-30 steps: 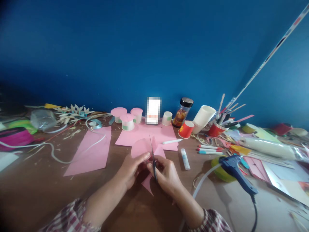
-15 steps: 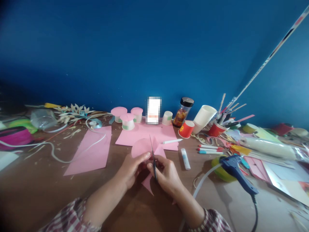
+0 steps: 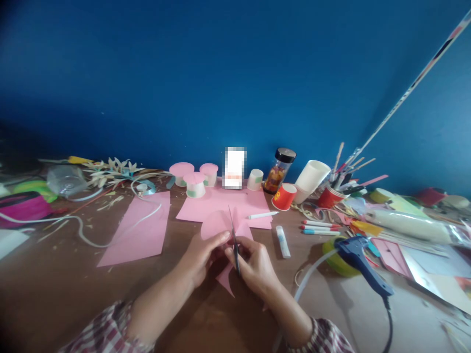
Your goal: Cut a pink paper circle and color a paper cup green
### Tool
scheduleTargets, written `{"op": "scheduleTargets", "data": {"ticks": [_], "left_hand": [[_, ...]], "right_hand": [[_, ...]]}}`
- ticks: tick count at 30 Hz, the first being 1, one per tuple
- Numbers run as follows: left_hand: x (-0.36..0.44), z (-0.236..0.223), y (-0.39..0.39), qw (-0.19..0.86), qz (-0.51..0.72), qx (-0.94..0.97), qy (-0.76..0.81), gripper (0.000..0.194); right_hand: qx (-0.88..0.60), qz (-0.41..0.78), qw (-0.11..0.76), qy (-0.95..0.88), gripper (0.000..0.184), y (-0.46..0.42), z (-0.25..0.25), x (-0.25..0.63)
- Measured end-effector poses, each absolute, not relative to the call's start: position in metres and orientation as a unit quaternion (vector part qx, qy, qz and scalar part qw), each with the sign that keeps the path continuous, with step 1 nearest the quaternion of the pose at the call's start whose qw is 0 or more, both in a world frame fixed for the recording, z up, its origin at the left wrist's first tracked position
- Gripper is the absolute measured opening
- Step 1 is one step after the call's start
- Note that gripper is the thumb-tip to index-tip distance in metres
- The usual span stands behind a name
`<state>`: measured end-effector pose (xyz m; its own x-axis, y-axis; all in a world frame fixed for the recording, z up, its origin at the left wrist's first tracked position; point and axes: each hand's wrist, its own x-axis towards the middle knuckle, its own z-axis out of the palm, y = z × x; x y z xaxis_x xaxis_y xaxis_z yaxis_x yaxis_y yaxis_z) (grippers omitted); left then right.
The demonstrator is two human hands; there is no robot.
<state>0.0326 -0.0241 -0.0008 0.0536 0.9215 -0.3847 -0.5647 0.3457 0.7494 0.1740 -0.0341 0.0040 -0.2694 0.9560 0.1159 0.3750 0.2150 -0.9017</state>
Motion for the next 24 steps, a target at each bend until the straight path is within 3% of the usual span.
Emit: {"op": "scheduleTargets", "data": {"ticks": [24], "left_hand": [[0.031,0.005,-0.023,0.695,0.534,0.201,0.438,0.038]], "right_hand": [[-0.491,0.401,0.351,-0.690,0.033,-0.032,0.001,0.177]]}}
